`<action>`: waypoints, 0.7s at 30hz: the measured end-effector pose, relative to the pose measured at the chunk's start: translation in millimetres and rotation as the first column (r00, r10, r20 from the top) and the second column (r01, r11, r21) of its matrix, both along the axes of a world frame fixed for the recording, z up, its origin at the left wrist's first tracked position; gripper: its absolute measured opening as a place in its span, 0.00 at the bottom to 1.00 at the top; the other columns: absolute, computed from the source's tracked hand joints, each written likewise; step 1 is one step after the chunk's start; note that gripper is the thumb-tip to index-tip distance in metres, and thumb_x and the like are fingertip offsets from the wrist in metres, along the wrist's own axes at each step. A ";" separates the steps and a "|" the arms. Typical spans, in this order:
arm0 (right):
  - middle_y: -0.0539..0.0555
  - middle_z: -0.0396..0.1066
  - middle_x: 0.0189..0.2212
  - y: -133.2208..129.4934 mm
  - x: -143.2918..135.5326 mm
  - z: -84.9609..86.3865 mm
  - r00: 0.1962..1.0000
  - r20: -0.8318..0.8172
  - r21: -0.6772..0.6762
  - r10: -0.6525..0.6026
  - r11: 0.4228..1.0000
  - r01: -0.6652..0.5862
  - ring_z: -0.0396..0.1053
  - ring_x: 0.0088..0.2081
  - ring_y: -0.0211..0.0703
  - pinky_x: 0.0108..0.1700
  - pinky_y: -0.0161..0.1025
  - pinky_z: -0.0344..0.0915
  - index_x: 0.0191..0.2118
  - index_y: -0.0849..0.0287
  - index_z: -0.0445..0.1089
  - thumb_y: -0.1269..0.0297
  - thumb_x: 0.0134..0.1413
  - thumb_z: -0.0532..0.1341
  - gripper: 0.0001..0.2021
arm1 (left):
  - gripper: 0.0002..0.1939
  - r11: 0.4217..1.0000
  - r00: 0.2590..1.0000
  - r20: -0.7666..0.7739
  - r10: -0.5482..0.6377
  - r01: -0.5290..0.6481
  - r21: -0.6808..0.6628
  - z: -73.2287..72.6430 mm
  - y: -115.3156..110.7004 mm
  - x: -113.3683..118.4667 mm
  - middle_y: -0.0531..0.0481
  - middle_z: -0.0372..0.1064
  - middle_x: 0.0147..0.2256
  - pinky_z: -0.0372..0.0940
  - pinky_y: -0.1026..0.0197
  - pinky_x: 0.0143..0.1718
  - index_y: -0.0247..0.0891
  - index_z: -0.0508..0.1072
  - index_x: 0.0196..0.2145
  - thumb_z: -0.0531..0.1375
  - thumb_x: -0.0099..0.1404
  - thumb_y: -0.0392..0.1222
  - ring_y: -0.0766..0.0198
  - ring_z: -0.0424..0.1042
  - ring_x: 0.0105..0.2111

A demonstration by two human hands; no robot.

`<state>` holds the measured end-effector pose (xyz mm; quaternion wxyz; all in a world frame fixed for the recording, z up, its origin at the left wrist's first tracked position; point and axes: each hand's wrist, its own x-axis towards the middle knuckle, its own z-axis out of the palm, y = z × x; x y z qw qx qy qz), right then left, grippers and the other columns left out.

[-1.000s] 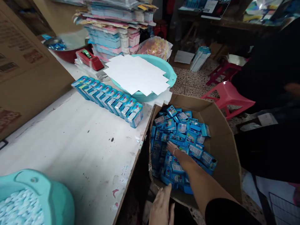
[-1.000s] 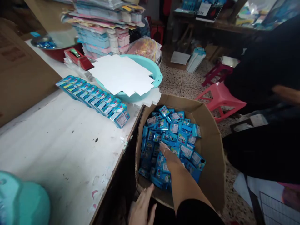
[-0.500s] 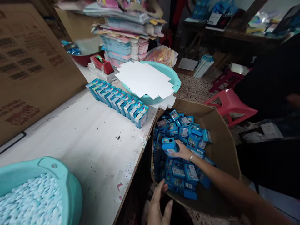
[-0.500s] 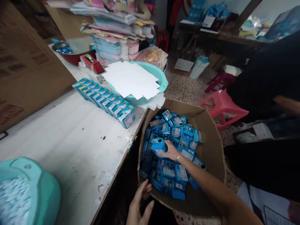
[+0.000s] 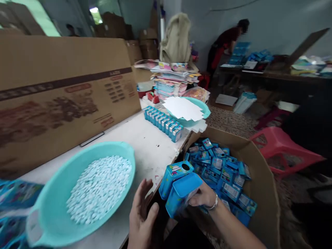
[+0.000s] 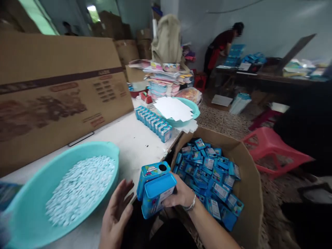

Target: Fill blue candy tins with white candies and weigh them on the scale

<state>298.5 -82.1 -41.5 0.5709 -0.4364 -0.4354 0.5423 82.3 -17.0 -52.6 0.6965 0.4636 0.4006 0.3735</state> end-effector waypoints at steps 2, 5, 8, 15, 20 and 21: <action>0.54 0.77 0.36 7.2 -22.8 4.5 0.994 -0.078 -0.019 0.080 0.996 -0.082 0.74 0.38 0.49 0.42 0.44 0.71 0.51 0.58 0.71 0.46 0.34 0.73 0.36 | 0.42 0.997 0.993 0.099 -0.062 0.065 -0.035 12.7 6.0 -17.1 0.39 0.62 0.61 0.67 0.49 0.55 0.44 0.64 0.61 0.70 0.50 0.55 0.42 0.64 0.59; 0.53 0.76 0.33 15.0 -52.4 6.4 0.982 -0.061 -0.097 0.177 0.978 -0.183 0.74 0.34 0.45 0.38 0.41 0.71 0.46 0.60 0.73 0.47 0.39 0.71 0.29 | 0.40 0.983 0.975 0.217 -0.049 0.085 -0.162 21.3 2.3 -32.3 0.34 0.69 0.56 0.68 0.45 0.54 0.37 0.70 0.56 0.71 0.49 0.58 0.39 0.69 0.55; 0.56 0.76 0.32 20.4 -69.5 8.2 0.988 0.024 -0.152 0.155 0.977 -0.150 0.74 0.32 0.45 0.37 0.43 0.73 0.44 0.62 0.72 0.43 0.49 0.65 0.26 | 0.35 0.940 0.937 0.288 0.199 -0.099 -0.325 25.4 -7.0 -38.8 0.36 0.74 0.50 0.68 0.46 0.53 0.35 0.72 0.54 0.69 0.53 0.56 0.42 0.72 0.52; 0.55 0.67 0.56 15.4 -68.7 46.6 0.381 0.652 0.734 -0.656 0.672 -0.098 0.63 0.59 0.53 0.60 0.58 0.61 0.52 0.47 0.69 0.70 0.54 0.63 0.19 | 0.39 0.763 0.854 0.112 0.507 -0.385 -0.519 40.3 -3.7 -74.7 0.42 0.77 0.46 0.72 0.49 0.49 0.37 0.68 0.56 0.72 0.48 0.50 0.47 0.76 0.46; 0.49 0.68 0.50 6.7 -78.5 73.7 0.015 0.487 0.796 -0.873 0.437 -0.418 0.59 0.58 0.50 0.66 0.60 0.51 0.40 0.42 0.75 0.68 0.41 0.73 0.18 | 0.36 0.785 0.914 0.162 0.371 -0.216 -0.581 43.1 -8.1 -85.2 0.41 0.75 0.50 0.72 0.50 0.50 0.38 0.69 0.55 0.71 0.51 0.52 0.47 0.75 0.49; 0.48 0.70 0.47 4.5 -80.0 74.4 0.018 0.483 0.784 -0.875 0.423 -0.455 0.60 0.57 0.49 0.67 0.60 0.48 0.40 0.40 0.75 0.66 0.41 0.74 0.18 | 0.36 0.792 0.918 0.182 0.353 -0.190 -0.581 44.3 -10.0 -84.4 0.40 0.75 0.50 0.72 0.50 0.50 0.38 0.69 0.55 0.70 0.52 0.53 0.47 0.75 0.49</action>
